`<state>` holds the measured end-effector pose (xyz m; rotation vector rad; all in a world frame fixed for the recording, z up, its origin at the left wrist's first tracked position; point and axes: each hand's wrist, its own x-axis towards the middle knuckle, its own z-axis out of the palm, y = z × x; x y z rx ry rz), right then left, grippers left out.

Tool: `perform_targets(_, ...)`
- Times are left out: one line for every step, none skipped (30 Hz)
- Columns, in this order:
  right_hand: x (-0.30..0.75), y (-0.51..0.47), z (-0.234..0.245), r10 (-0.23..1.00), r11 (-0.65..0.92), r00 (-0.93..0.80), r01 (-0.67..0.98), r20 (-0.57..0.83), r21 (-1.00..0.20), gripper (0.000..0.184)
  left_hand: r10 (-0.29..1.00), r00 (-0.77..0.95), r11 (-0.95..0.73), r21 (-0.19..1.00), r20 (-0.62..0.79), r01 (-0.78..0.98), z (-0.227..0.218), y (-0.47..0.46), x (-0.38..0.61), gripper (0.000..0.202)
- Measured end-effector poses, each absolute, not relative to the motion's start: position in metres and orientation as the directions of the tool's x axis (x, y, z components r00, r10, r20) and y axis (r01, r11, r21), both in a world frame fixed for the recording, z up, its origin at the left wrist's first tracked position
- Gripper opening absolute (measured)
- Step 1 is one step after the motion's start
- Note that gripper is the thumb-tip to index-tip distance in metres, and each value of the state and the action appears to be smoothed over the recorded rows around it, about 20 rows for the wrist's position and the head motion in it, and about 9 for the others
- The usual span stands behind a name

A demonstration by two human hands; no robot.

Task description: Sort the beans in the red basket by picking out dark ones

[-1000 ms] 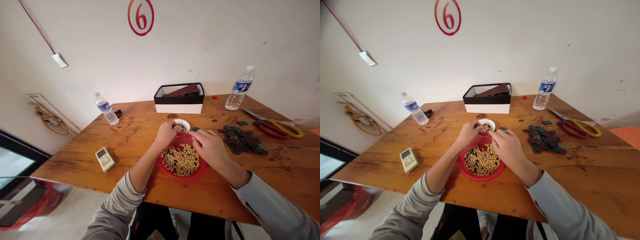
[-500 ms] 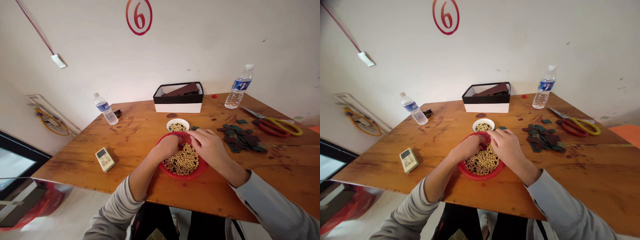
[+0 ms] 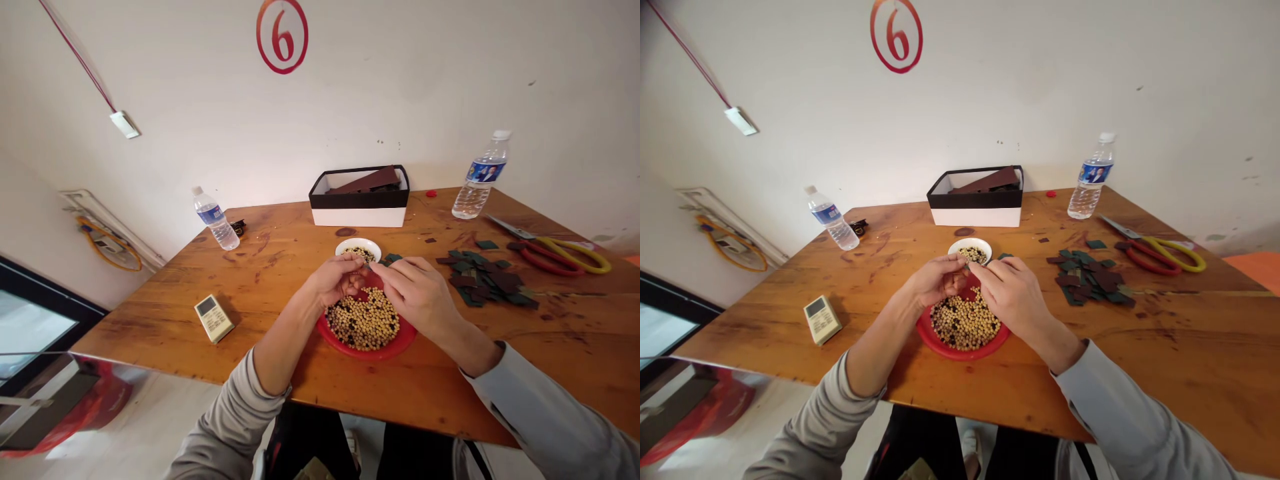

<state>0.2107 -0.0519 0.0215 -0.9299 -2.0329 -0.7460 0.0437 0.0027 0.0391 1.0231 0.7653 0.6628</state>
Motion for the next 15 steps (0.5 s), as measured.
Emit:
perform_targets(0.211,-0.053,0.023,0.351,0.560,-0.451,0.803,0.821,0.202,0.025,0.763,0.593,0.422,0.893,-0.258,-0.155,0.040,0.003,0.043,0.009)
perform_targets(0.210,-0.053,0.023,0.348,0.554,-0.457,0.804,0.818,0.214,0.025,0.747,0.608,0.453,0.876,-0.269,-0.169,0.040,0.002,0.043,0.010)
perform_targets(0.210,-0.053,0.024,0.352,0.548,-0.463,0.807,0.814,0.222,0.025,0.735,0.619,0.474,0.863,-0.278,-0.174,0.040,0.001,0.044,0.010)
perform_targets(0.210,-0.054,0.024,0.358,0.540,-0.466,0.810,0.809,0.227,0.026,0.725,0.627,0.488,0.855,-0.285,-0.175,0.040,0.001,0.044,0.011)
perform_targets(0.210,-0.054,0.024,0.368,0.534,-0.468,0.814,0.804,0.229,0.026,0.718,0.632,0.497,0.850,-0.292,-0.172,0.040,0.000,0.045,0.012)
perform_targets(0.210,-0.054,0.024,0.376,0.529,-0.470,0.817,0.799,0.231,0.027,0.713,0.635,0.503,0.848,-0.299,-0.165,0.040,-0.001,0.045,0.013)
perform_targets(0.210,-0.054,0.024,0.382,0.525,-0.471,0.819,0.795,0.233,0.027,0.706,0.638,0.508,0.848,-0.307,-0.154,0.040,-0.002,0.046,0.014)
perform_targets(0.210,-0.053,0.023,0.386,0.522,-0.471,0.821,0.793,0.233,0.026,0.698,0.643,0.512,0.847,-0.316,-0.140,0.041,-0.003,0.046,0.016)
perform_targets(0.210,-0.053,0.023,0.387,0.521,-0.470,0.822,0.793,0.233,0.026,0.690,0.649,0.515,0.848,-0.322,-0.128,0.041,-0.004,0.047,0.016)
perform_targets(0.210,-0.053,0.023,0.383,0.520,-0.469,0.822,0.796,0.234,0.025,0.682,0.656,0.516,0.848,-0.323,-0.119,0.041,-0.005,0.047,0.017)
perform_targets(0.210,-0.053,0.023,0.376,0.521,-0.469,0.820,0.799,0.236,0.025,0.677,0.664,0.513,0.850,-0.319,-0.115,0.042,-0.006,0.048,0.017)
perform_targets(0.210,-0.052,0.023,0.367,0.522,-0.468,0.819,0.804,0.239,0.024,0.673,0.672,0.507,0.854,-0.309,-0.115,0.042,-0.006,0.048,0.017)
perform_targets(0.210,-0.052,0.023,0.360,0.523,-0.468,0.818,0.807,0.241,0.023,0.671,0.679,0.497,0.860,-0.296,-0.116,0.042,-0.007,0.049,0.017)
perform_targets(0.209,-0.052,0.023,0.354,0.524,-0.468,0.816,0.809,0.243,0.023,0.674,0.684,0.483,0.868,-0.281,-0.119,0.042,-0.008,0.049,0.016)
perform_targets(0.209,-0.052,0.024,0.352,0.524,-0.470,0.816,0.810,0.245,0.023,0.678,0.684,0.467,0.876,-0.269,-0.118,0.042,-0.009,0.049,0.014)
